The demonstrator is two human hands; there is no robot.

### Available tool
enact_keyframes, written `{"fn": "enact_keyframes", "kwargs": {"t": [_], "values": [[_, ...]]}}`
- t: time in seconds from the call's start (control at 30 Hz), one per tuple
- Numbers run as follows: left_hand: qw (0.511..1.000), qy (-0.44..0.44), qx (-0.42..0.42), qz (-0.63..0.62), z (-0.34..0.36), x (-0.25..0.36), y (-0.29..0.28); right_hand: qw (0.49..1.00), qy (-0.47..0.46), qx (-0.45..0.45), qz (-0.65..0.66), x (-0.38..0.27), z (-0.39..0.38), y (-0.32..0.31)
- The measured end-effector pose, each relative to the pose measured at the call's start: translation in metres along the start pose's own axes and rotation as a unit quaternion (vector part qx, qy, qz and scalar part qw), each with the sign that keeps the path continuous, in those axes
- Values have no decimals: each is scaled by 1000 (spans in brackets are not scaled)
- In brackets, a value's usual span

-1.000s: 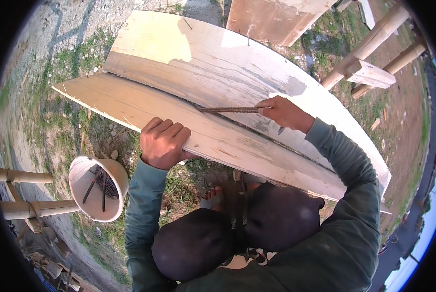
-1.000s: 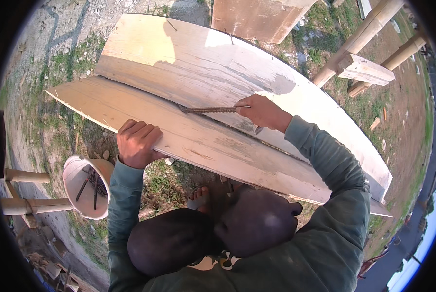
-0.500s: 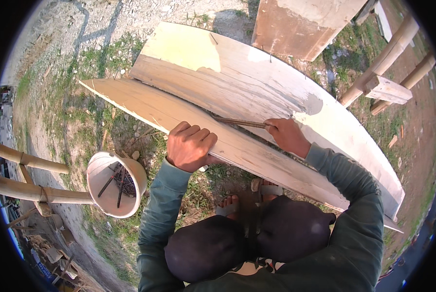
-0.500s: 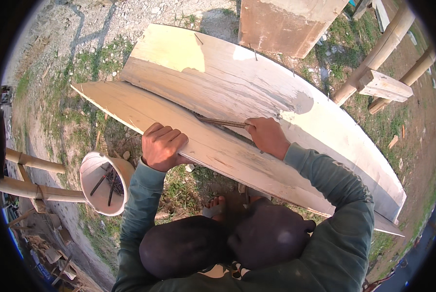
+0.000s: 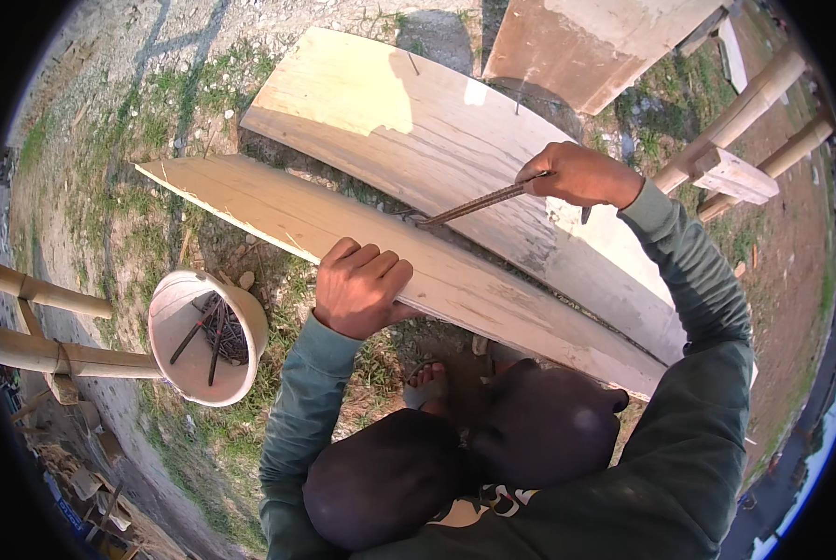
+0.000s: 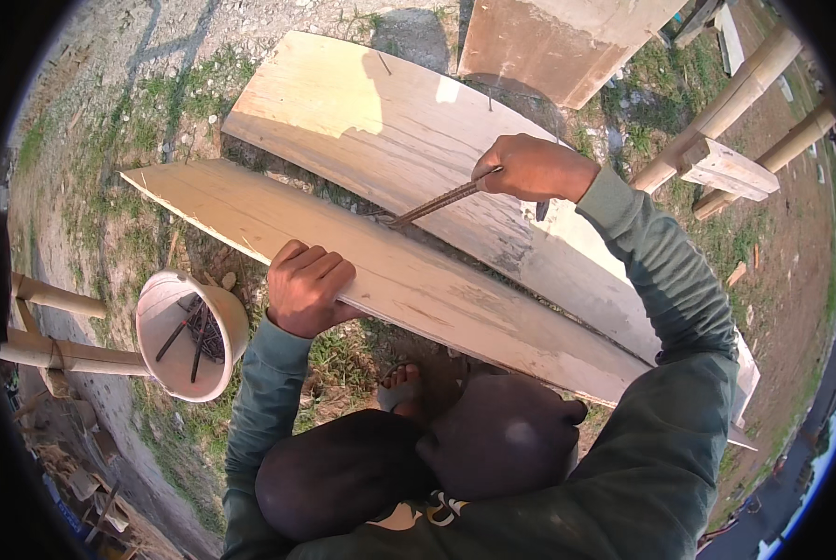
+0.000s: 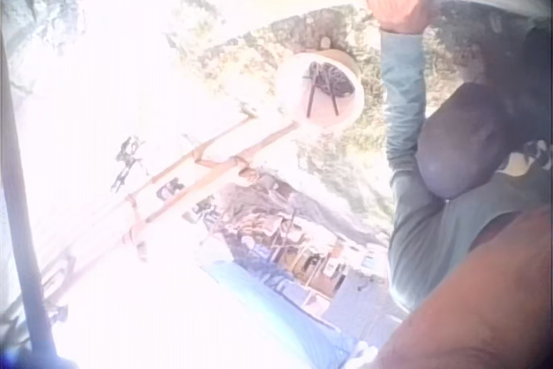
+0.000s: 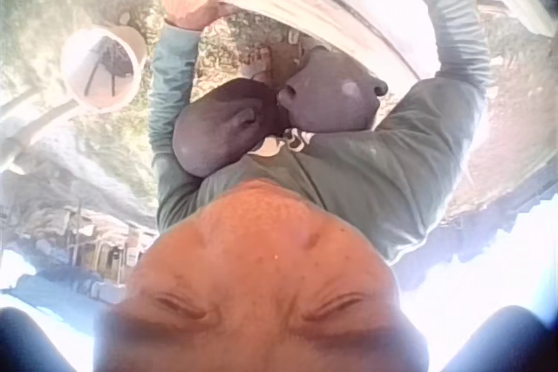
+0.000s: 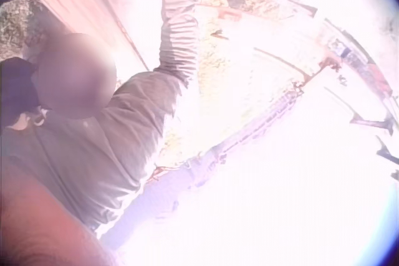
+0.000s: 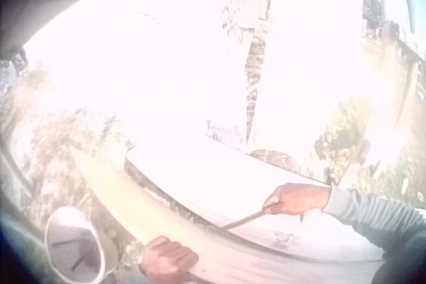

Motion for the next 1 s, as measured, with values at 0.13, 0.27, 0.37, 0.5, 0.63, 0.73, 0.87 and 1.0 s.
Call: {"fn": "enact_keyframes", "kwargs": {"t": [0.13, 0.27, 0.37, 0.5, 0.63, 0.73, 0.87, 1.0], "values": [[998, -26, -60, -9, -4, -3, 5, 983, 139, -111, -39, 48, -69, -8], [997, 67, -24, -9, 28, 45, -18, 942, 306, -136, 4, 109, -189, 2], [973, 190, -23, -129, 58, 111, -5, 890, 425, -164, -14, 150, -250, 11], [971, 220, -49, -81, 81, 162, 48, 886, 444, -129, -33, 193, -282, 46], [943, 214, -255, -25, 70, 165, 73, 876, 464, -18, -128, 177, -280, 75], [948, 219, -226, -39, 59, 160, 72, 870, 487, 32, -73, 142, -306, 104], [941, 226, -245, -58, 67, 160, 66, 864, 466, 191, -14, 93, -366, 188], [938, 233, -251, -61, 53, 164, 59, 877, 440, 192, 33, 117, -387, 177]]}}
Point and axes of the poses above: each hand's wrist, its own z-axis towards the middle knuckle, its own y-axis out of the palm, x = y × z, the point moved 3 cm from there along z, towards the middle knuckle, and after that the axes turned 4 degrees about z, right-handed, at the moved point
